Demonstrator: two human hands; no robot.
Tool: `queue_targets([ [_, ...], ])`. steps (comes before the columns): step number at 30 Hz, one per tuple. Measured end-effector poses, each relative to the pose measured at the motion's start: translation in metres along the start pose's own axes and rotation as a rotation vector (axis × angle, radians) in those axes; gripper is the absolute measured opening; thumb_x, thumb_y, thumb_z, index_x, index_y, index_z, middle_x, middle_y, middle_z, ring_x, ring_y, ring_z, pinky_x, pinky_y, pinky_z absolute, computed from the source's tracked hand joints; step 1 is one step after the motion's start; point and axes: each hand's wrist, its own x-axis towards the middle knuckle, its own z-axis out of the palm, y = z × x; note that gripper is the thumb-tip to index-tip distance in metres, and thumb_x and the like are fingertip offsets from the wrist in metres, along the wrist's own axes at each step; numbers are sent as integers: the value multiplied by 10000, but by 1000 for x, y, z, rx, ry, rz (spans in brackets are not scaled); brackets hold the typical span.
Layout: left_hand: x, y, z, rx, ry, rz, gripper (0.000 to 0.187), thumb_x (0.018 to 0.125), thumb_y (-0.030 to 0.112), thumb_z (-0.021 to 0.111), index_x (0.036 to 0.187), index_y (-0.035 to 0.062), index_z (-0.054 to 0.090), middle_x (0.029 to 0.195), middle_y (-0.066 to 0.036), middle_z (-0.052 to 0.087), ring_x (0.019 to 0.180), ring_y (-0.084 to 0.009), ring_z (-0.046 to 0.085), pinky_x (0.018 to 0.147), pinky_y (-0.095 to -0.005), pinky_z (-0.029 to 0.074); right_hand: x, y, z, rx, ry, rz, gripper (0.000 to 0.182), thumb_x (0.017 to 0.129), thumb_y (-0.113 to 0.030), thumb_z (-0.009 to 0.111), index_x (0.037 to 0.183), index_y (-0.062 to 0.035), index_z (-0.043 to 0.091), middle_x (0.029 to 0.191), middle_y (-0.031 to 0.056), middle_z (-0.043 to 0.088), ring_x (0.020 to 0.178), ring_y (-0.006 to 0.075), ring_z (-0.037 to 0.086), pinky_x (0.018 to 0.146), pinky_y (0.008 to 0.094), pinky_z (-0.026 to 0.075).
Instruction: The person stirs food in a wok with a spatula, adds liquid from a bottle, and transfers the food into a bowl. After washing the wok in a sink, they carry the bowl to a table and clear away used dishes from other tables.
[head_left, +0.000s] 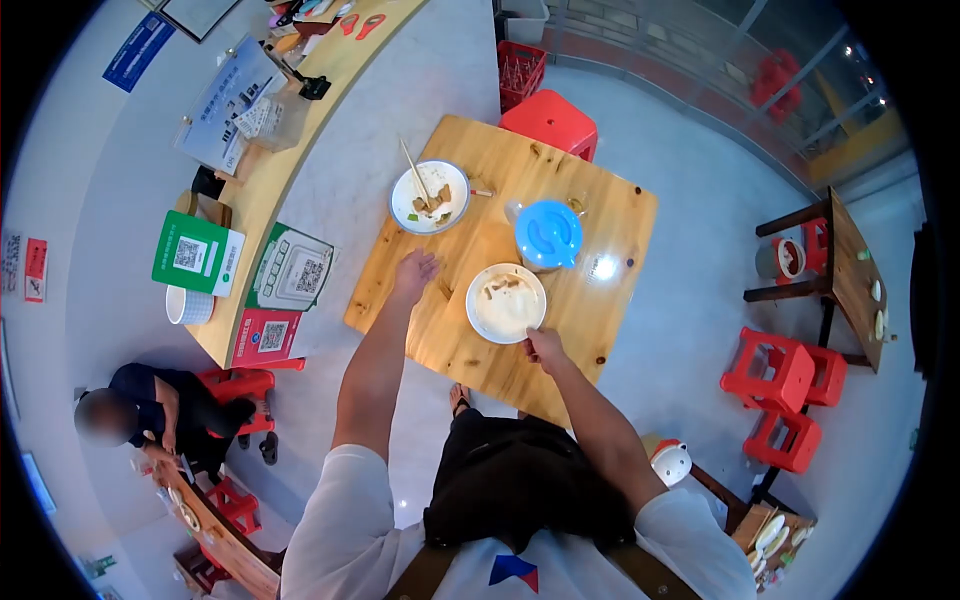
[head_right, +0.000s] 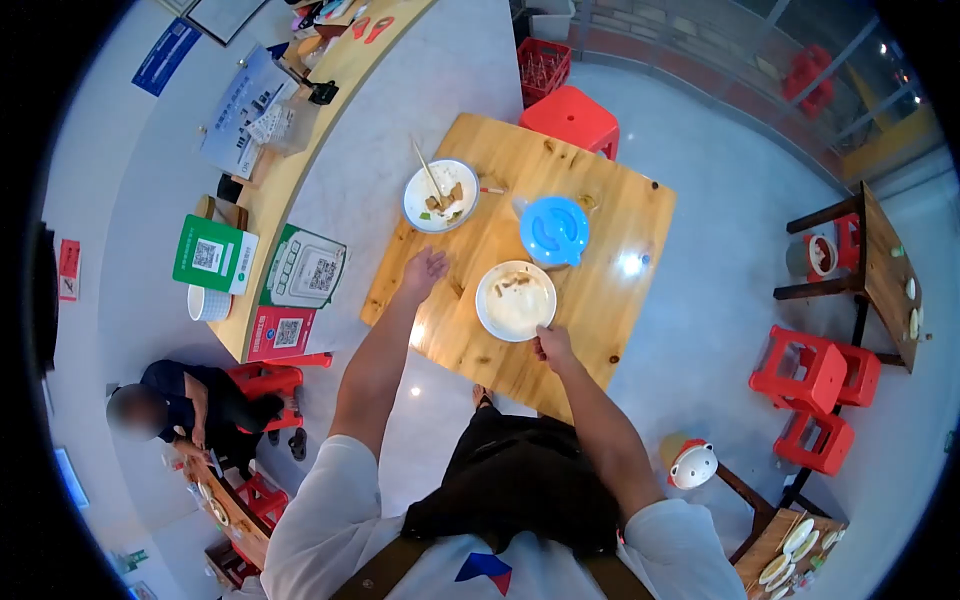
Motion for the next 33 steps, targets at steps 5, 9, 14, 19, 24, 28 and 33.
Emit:
queue_targets([
  [5,34,25,34,-226,-49,-6,438,943,206,467,1280,-49,352,1206,-228,501,1057,-329,560,905,-436,506,-20,4,-13,-269,133,-239,257,847,-183,496,715,23,576,577,71,557,438,156,515,369,302,389],
  [9,40,26,35,-265,64,42,421,912,54,392,1320,-26,321,1274,-245,443,1149,-369,503,900,-436,525,-61,26,-49,-308,157,-222,267,836,-187,494,731,41,585,591,84,568,443,151,525,375,297,403],
  [14,-16,-1,-16,-153,-1,109,453,881,15,353,1332,0,322,1276,-222,457,1133,-357,521,895,-440,531,-128,72,-86,-340,220,-211,289,831,-203,488,760,55,598,613,103,592,452,152,548,396,293,440],
  [19,-107,-39,-62,92,85,236,484,835,52,422,1315,13,376,1234,-174,509,1027,-304,594,732,-378,585,-183,131,-85,-50,277,-162,272,848,-207,514,751,38,582,581,79,545,444,143,510,386,282,411],
  [24,-199,-74,-64,234,-93,154,420,850,40,433,1261,-40,398,1171,-203,542,983,-333,610,773,-437,573,-233,193,-87,211,439,-148,251,862,-203,521,762,16,592,600,64,554,463,150,514,421,281,416],
  [28,-235,-113,-57,320,-193,45,376,843,29,438,1208,-60,433,1120,-201,560,941,-329,626,760,-450,581,-254,209,-99,401,515,-151,238,863,-191,524,762,12,597,614,66,564,465,138,518,423,278,425],
  [33,-265,-159,12,463,-340,-102,382,832,33,448,1197,-78,434,1111,-205,565,934,-343,634,761,-455,585,-275,243,-153,575,598,-245,213,844,-160,536,769,30,598,602,78,555,412,137,486,352,276,396],
])
